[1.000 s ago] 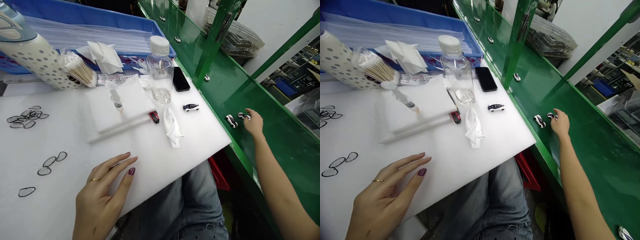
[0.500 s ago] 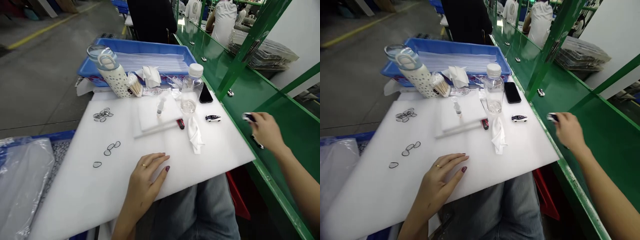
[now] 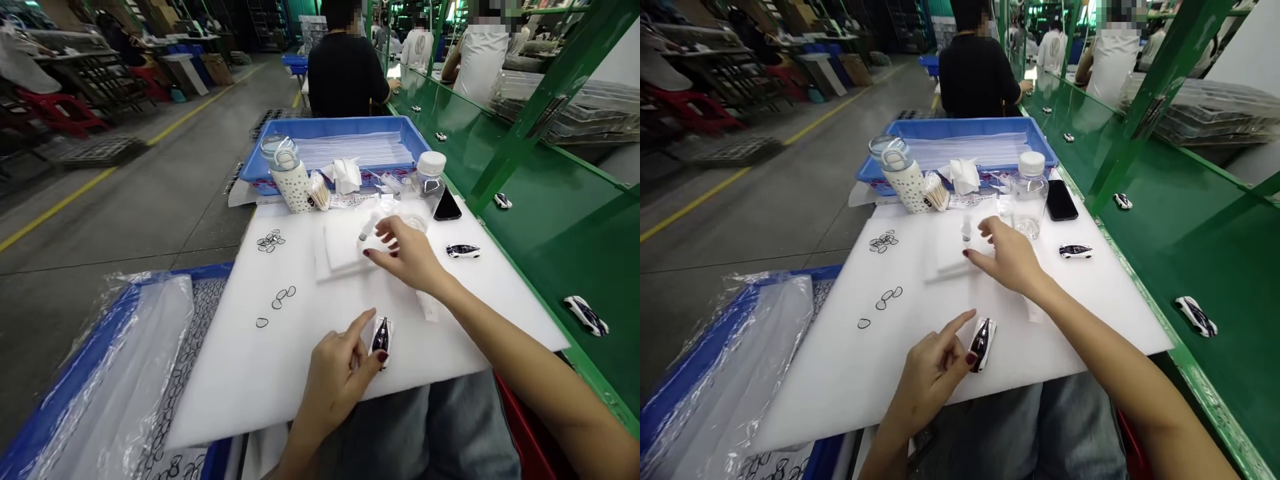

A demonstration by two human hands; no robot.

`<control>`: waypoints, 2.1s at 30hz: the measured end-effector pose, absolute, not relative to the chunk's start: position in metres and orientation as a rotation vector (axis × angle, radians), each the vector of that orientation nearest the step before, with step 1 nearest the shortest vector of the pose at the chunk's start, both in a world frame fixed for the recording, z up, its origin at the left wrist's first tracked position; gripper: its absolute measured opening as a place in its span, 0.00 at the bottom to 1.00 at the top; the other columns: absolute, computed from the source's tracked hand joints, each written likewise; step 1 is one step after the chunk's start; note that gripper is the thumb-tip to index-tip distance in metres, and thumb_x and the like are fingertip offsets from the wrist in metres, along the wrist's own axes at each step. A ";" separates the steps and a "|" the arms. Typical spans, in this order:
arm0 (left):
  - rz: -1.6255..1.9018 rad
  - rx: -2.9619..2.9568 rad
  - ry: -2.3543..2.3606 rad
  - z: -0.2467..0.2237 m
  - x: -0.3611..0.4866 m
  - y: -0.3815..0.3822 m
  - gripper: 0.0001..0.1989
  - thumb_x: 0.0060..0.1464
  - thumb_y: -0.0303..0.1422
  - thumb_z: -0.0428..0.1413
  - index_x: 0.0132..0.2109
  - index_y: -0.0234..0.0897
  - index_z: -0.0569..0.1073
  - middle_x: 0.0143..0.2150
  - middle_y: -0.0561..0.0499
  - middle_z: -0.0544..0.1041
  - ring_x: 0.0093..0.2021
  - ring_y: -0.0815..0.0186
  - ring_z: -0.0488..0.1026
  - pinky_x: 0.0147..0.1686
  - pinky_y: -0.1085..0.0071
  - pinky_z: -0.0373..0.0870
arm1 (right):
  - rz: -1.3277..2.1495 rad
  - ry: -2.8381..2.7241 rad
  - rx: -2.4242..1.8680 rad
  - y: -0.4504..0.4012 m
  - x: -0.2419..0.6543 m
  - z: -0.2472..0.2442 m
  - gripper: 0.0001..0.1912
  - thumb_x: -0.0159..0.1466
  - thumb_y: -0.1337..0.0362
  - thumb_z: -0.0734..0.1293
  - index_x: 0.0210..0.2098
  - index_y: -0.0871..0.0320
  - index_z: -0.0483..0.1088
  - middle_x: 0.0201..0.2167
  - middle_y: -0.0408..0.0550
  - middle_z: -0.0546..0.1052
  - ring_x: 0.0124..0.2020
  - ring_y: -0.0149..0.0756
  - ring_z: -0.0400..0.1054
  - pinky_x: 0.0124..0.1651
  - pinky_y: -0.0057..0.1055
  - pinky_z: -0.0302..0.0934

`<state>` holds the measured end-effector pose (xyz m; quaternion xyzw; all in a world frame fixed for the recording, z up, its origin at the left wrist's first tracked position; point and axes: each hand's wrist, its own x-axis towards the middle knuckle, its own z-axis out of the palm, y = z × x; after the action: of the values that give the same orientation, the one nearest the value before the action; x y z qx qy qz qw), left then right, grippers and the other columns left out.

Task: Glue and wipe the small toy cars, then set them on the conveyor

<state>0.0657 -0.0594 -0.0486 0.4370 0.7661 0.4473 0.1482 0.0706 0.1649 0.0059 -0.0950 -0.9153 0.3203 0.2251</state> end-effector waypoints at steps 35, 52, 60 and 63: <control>1.618 1.041 2.211 -0.039 0.088 -0.030 0.08 0.48 0.31 0.57 0.37 0.39 0.78 0.39 0.51 0.80 0.40 0.60 0.73 0.40 0.62 0.71 | 2.302 -1.495 -0.084 0.096 0.139 0.021 0.33 0.61 0.32 0.42 0.17 0.52 0.45 0.11 0.38 0.43 0.14 0.28 0.38 0.19 0.33 0.44; 1.594 1.057 2.216 -0.041 0.089 -0.031 0.07 0.49 0.31 0.58 0.37 0.40 0.79 0.41 0.52 0.80 0.41 0.60 0.73 0.42 0.63 0.69 | 2.339 -1.299 -0.143 0.087 0.140 0.018 0.34 0.60 0.32 0.52 0.16 0.54 0.49 0.12 0.37 0.44 0.15 0.27 0.41 0.21 0.32 0.39; 1.587 1.062 2.223 -0.041 0.089 -0.031 0.07 0.49 0.30 0.57 0.36 0.40 0.79 0.40 0.53 0.80 0.40 0.60 0.73 0.41 0.62 0.69 | 2.258 -1.304 -0.273 0.080 0.140 0.022 0.35 0.59 0.31 0.52 0.15 0.54 0.48 0.12 0.38 0.44 0.16 0.27 0.41 0.21 0.31 0.40; 1.583 1.056 2.233 -0.041 0.089 -0.030 0.07 0.48 0.30 0.58 0.37 0.41 0.79 0.40 0.53 0.80 0.40 0.60 0.74 0.41 0.62 0.70 | 2.223 -1.317 -0.314 0.079 0.140 0.023 0.35 0.59 0.32 0.53 0.14 0.54 0.48 0.12 0.38 0.44 0.16 0.27 0.41 0.21 0.31 0.39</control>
<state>0.0894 -0.0301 -0.0413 0.3579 0.7571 0.5367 0.1036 0.1399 0.0795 0.0233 -0.1164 -0.4876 0.8233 0.2662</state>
